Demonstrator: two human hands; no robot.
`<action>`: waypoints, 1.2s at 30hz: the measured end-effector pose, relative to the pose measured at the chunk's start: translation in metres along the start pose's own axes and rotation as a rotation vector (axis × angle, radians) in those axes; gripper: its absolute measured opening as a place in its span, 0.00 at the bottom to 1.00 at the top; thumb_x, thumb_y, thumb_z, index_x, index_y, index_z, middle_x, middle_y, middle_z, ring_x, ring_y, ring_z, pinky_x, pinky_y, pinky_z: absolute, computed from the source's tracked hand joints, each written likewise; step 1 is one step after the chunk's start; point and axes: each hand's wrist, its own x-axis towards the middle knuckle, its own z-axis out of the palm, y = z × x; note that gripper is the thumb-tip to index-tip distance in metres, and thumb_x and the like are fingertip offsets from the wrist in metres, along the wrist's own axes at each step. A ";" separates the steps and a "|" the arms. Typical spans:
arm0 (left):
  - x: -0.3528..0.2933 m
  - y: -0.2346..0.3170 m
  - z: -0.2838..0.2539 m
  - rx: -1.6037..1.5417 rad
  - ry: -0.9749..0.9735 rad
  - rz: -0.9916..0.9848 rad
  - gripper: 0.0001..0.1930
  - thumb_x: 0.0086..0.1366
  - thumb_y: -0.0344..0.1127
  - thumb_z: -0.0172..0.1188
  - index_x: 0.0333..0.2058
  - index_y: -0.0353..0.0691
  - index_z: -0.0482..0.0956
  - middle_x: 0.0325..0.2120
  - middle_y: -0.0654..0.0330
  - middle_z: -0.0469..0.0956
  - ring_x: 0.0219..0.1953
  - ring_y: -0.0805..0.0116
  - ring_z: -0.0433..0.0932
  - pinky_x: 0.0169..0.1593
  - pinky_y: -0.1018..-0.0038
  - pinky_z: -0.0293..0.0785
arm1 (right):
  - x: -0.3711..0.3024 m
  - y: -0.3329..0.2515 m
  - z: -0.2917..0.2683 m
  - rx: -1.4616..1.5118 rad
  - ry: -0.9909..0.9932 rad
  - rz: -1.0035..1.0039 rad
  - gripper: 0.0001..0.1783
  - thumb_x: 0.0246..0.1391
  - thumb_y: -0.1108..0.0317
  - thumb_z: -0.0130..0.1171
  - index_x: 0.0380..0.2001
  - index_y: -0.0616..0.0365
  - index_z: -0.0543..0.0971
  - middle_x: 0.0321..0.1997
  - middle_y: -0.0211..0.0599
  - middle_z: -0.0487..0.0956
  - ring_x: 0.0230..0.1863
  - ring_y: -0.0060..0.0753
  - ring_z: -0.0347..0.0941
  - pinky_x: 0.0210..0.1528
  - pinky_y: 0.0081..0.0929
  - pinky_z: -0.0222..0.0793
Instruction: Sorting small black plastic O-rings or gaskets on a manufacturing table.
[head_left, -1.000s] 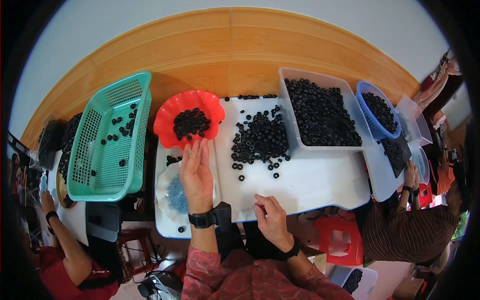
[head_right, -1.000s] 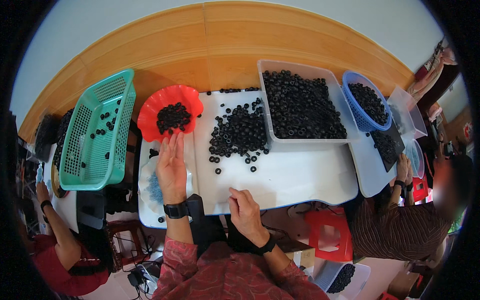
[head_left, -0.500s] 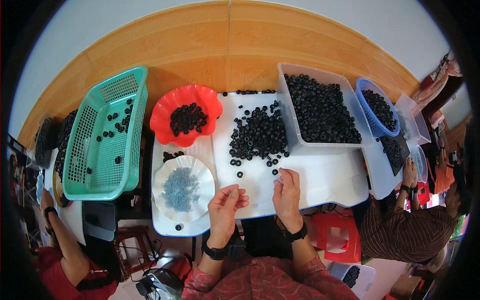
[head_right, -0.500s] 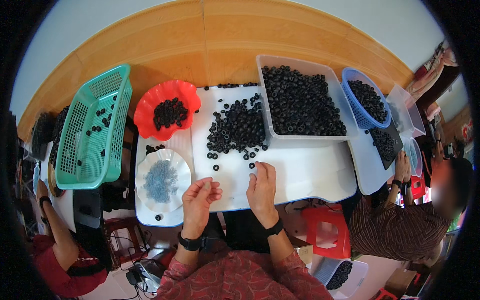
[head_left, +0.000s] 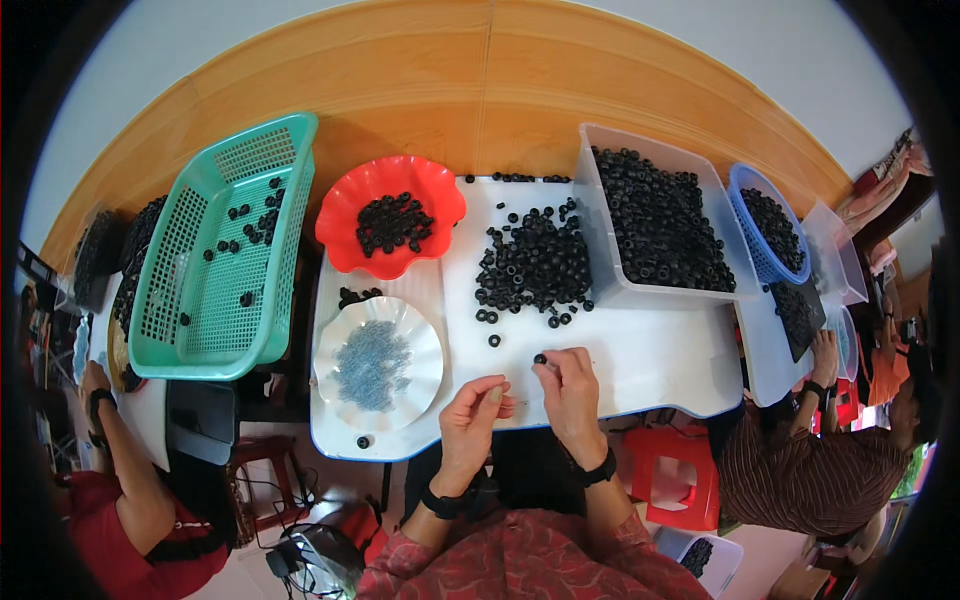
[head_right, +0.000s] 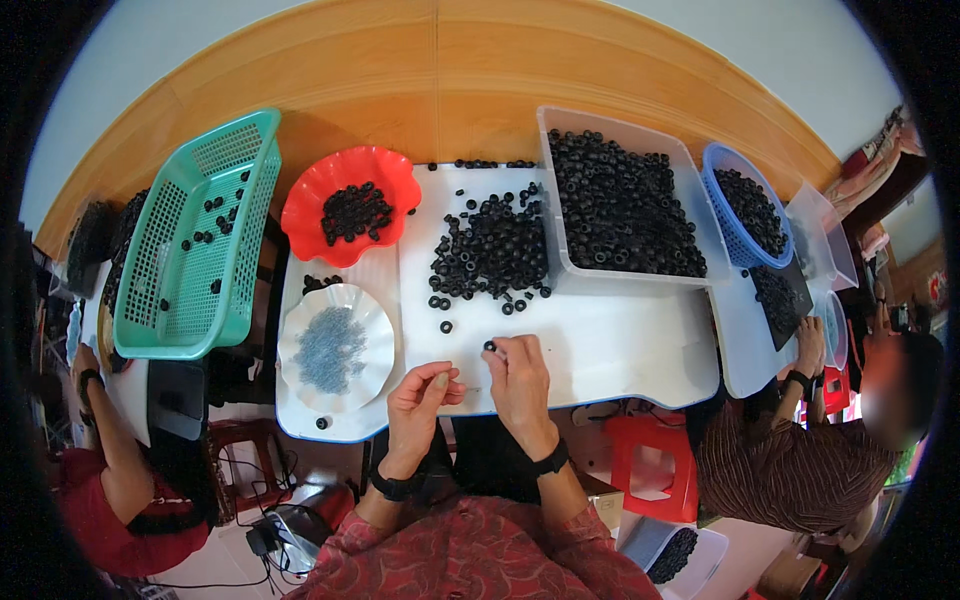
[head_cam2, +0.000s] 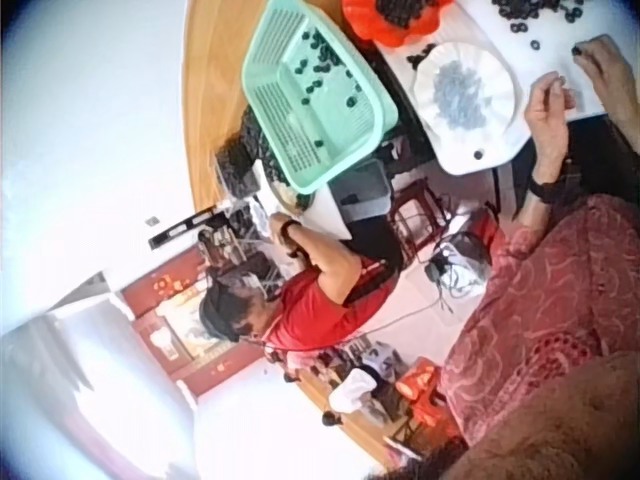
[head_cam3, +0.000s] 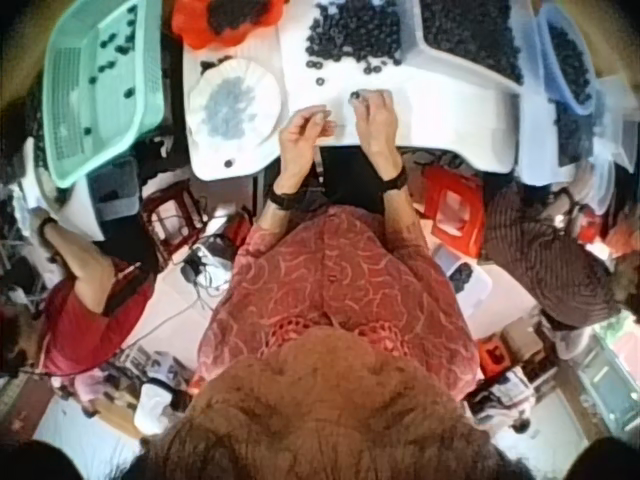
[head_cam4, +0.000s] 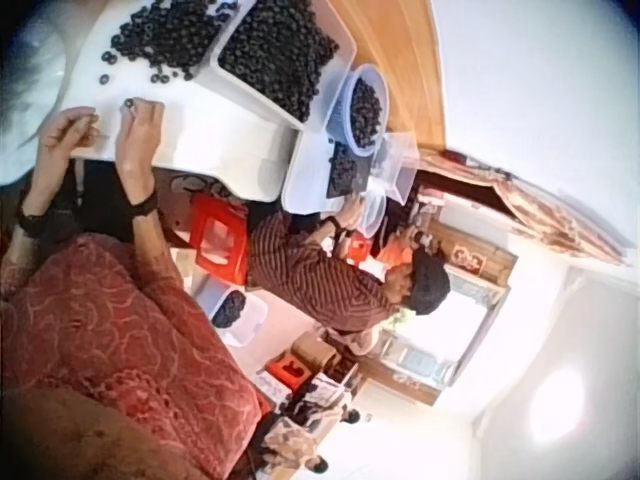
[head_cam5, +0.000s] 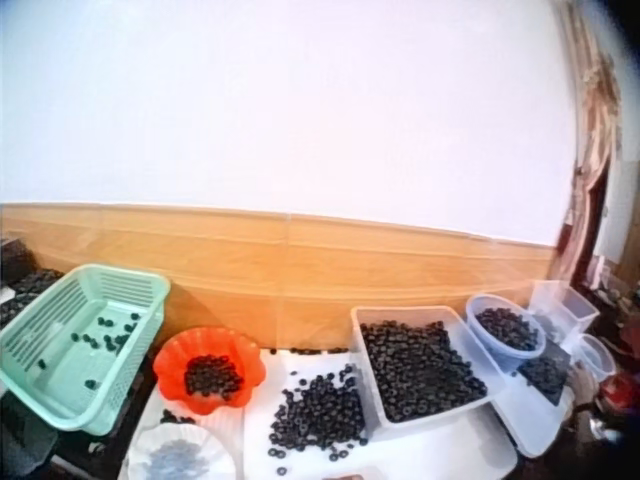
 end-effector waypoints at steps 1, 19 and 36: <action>-0.001 -0.002 0.000 0.001 0.012 0.002 0.11 0.69 0.29 0.53 0.47 0.33 0.76 0.38 0.58 0.79 0.35 0.74 0.79 0.40 0.77 0.78 | -0.004 -0.007 0.000 0.060 -0.057 -0.028 0.09 0.51 0.74 0.61 0.37 0.62 0.76 0.36 0.44 0.73 0.31 0.46 0.73 0.32 0.35 0.70; -0.013 0.007 -0.017 -0.090 0.002 0.041 0.12 0.67 0.27 0.55 0.48 0.31 0.75 0.36 0.59 0.79 0.34 0.75 0.78 0.38 0.79 0.78 | -0.013 -0.055 -0.004 0.233 -0.386 -0.201 0.12 0.53 0.79 0.56 0.43 0.64 0.76 0.33 0.46 0.75 0.29 0.46 0.76 0.31 0.33 0.73; -0.034 0.008 -0.052 -0.028 -0.066 -0.120 0.08 0.68 0.29 0.54 0.43 0.32 0.75 0.30 0.62 0.79 0.31 0.77 0.78 0.36 0.81 0.77 | 0.029 -0.089 0.064 -0.023 -0.495 -0.617 0.08 0.47 0.75 0.60 0.34 0.60 0.81 0.33 0.38 0.74 0.37 0.41 0.71 0.39 0.34 0.69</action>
